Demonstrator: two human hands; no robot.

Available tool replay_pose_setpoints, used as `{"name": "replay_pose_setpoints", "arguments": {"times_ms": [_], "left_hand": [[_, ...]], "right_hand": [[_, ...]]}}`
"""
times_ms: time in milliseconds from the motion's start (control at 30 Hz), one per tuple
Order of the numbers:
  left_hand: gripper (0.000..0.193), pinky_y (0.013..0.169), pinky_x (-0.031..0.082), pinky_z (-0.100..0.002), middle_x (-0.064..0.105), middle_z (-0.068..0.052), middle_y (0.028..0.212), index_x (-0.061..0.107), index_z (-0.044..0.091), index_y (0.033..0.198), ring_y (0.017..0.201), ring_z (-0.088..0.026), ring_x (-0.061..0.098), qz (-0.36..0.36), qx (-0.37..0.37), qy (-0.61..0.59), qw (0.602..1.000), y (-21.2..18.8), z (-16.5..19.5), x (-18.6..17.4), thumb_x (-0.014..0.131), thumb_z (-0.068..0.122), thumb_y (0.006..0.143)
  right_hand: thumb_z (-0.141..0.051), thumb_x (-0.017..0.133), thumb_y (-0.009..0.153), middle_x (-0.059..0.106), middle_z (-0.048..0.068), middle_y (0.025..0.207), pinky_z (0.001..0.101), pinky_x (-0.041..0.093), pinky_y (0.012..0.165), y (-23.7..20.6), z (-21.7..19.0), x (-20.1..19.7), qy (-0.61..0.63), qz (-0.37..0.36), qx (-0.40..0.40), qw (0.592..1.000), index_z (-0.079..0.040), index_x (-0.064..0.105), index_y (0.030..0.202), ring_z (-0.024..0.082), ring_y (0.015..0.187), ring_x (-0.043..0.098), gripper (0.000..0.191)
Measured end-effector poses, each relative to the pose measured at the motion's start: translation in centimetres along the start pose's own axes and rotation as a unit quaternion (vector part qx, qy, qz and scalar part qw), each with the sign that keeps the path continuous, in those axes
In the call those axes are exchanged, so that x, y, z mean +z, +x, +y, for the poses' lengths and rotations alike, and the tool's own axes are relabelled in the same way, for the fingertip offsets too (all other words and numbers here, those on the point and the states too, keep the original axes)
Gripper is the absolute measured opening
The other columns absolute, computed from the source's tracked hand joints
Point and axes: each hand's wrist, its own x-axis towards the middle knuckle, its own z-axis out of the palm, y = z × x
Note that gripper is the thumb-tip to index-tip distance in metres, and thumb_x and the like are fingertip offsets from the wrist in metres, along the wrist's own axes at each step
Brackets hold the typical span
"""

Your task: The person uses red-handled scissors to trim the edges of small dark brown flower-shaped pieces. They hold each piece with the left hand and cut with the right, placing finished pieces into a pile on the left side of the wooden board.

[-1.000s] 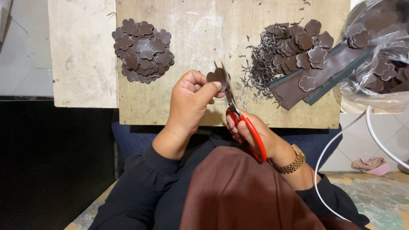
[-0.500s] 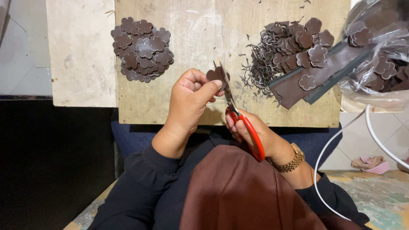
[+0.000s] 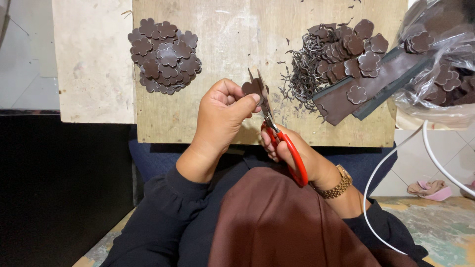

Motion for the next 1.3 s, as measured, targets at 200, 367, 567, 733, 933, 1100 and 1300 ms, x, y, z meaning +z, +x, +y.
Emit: {"name": "replay_pose_setpoints", "arguments": {"times_ms": [200, 367, 567, 733, 933, 1100, 1300], "left_hand": [[0.018, 0.065, 0.054, -0.023, 0.068, -0.005, 0.08, 0.056, 0.004, 0.09, 0.072, -0.011, 0.069, 0.008, -0.006, 0.005, 1.0, -0.05, -0.14, 0.06, 0.074, 0.001, 0.09], [0.019, 0.064, 0.053, -0.023, 0.067, -0.005, 0.079, 0.056, 0.005, 0.091, 0.072, -0.011, 0.069, 0.007, -0.009, 0.003, 1.0, 0.08, -0.1, 0.08, 0.074, 0.002, 0.09], [0.018, 0.066, 0.054, -0.023, 0.069, -0.006, 0.081, 0.056, 0.004, 0.092, 0.073, -0.012, 0.069, -0.013, -0.013, 0.007, 1.0, -0.1, 0.05, 0.13, 0.074, 0.002, 0.09], [0.018, 0.066, 0.055, -0.024, 0.068, -0.006, 0.081, 0.056, 0.004, 0.091, 0.073, -0.012, 0.069, -0.016, -0.012, -0.002, 1.0, -0.13, 0.05, 0.34, 0.074, 0.002, 0.09], [0.018, 0.066, 0.054, -0.023, 0.068, -0.005, 0.081, 0.055, 0.005, 0.09, 0.073, -0.011, 0.069, -0.006, -0.014, -0.005, 1.0, -0.16, -0.08, 0.56, 0.073, 0.002, 0.09], [0.016, 0.065, 0.051, -0.022, 0.068, -0.003, 0.083, 0.057, 0.005, 0.094, 0.073, -0.008, 0.063, -0.007, -0.003, 0.012, 1.0, -0.13, 0.11, 0.36, 0.073, 0.003, 0.092], [0.014, 0.066, 0.053, -0.022, 0.068, -0.001, 0.086, 0.06, 0.004, 0.099, 0.075, -0.006, 0.062, -0.031, 0.0, 0.002, 1.0, -0.13, 0.07, 0.22, 0.073, 0.004, 0.092]], "right_hand": [[-0.073, 0.054, 0.096, 0.041, -0.003, 0.086, 0.0225, 0.034, 0.063, 0.0, 0.06, 0.19, 0.003, 0.004, -0.005, 1.0, -0.007, 0.05, 0.105, 0.008, 0.072, 0.035, 0.067], [-0.073, 0.052, 0.096, 0.043, -0.003, 0.085, 0.0226, 0.036, 0.063, 0.2, 0.03, 0.13, -0.016, 0.029, 0.02, 0.999, -0.007, 0.051, 0.105, 0.008, 0.071, 0.037, 0.067], [-0.08, 0.054, 0.091, 0.045, -0.001, 0.094, 0.0243, 0.041, 0.072, 0.34, -0.16, 0.14, -0.013, -0.006, -0.026, 1.0, -0.007, 0.048, 0.114, 0.009, 0.081, 0.041, 0.077], [-0.082, 0.054, 0.089, 0.043, -0.001, 0.093, 0.0244, 0.04, 0.07, 0.26, -0.1, 0.11, -0.017, 0.0, -0.018, 1.0, -0.007, 0.048, 0.113, 0.009, 0.08, 0.04, 0.079], [-0.082, 0.053, 0.09, 0.042, -0.001, 0.09, 0.0243, 0.039, 0.068, 0.19, 0.45, -0.07, -0.027, 0.014, -0.018, 0.999, -0.006, 0.049, 0.109, 0.009, 0.077, 0.039, 0.079], [-0.082, 0.053, 0.089, 0.043, -0.002, 0.089, 0.024, 0.039, 0.068, 0.14, 0.67, -0.27, -0.045, 0.015, -0.006, 0.999, -0.006, 0.049, 0.111, 0.009, 0.077, 0.04, 0.079], [-0.082, 0.056, 0.089, 0.046, 0.001, 0.107, 0.0262, 0.042, 0.081, -0.16, 0.36, -0.17, 0.005, -0.013, -0.022, 1.0, -0.005, 0.048, 0.123, 0.011, 0.09, 0.044, 0.085]]}}
